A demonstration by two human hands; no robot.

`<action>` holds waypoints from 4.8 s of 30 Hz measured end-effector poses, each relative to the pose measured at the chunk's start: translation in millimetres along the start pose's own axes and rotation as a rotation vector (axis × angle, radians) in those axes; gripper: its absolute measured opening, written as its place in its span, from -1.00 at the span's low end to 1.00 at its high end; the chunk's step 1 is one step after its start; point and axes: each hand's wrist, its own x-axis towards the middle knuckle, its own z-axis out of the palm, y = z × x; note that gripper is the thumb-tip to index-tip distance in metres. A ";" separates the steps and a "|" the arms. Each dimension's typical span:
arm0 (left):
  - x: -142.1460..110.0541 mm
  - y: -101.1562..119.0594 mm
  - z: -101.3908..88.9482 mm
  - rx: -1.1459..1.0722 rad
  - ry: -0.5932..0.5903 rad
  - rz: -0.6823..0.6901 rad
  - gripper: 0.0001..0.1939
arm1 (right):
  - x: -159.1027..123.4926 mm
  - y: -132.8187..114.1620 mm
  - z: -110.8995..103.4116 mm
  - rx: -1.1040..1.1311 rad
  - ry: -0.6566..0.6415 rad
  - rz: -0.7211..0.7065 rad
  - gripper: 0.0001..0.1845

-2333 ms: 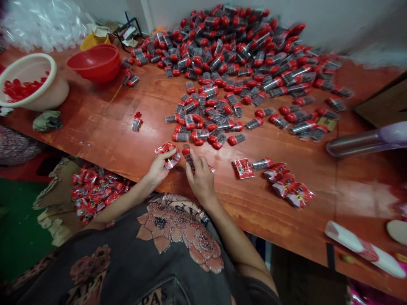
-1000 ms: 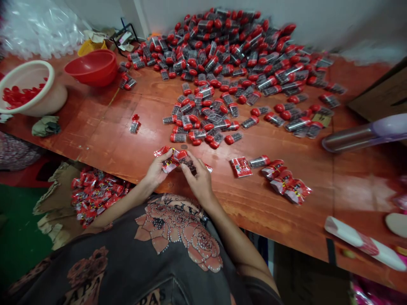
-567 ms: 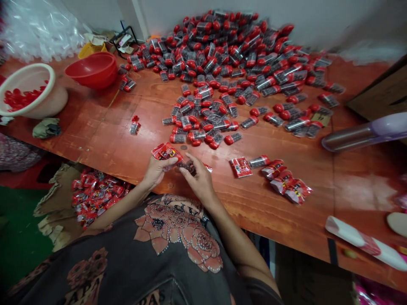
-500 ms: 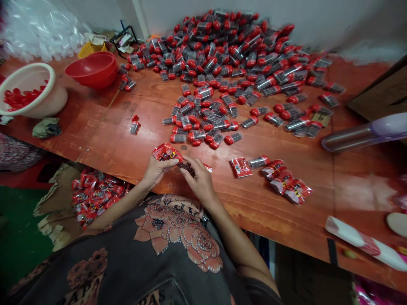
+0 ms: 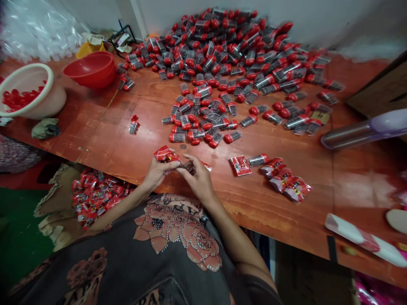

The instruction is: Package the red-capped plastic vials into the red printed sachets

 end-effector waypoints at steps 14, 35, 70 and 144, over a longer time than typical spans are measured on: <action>-3.7 -5.5 2.6 -0.065 -0.028 -0.116 -0.62 | -0.3 0.5 -8.0 0.107 -0.082 0.124 -0.48; 6.7 -17.4 -4.9 -0.275 0.020 -0.277 -0.73 | 7.9 33.9 -64.5 -0.445 0.201 0.082 -0.66; 30.1 1.6 -49.5 -0.419 0.278 -0.145 -0.77 | 46.1 24.8 19.2 -0.281 -0.042 -0.011 -0.56; 12.8 6.3 -14.3 -0.305 0.083 -0.275 -0.85 | -17.0 -0.1 0.5 -0.319 0.199 -0.348 -0.50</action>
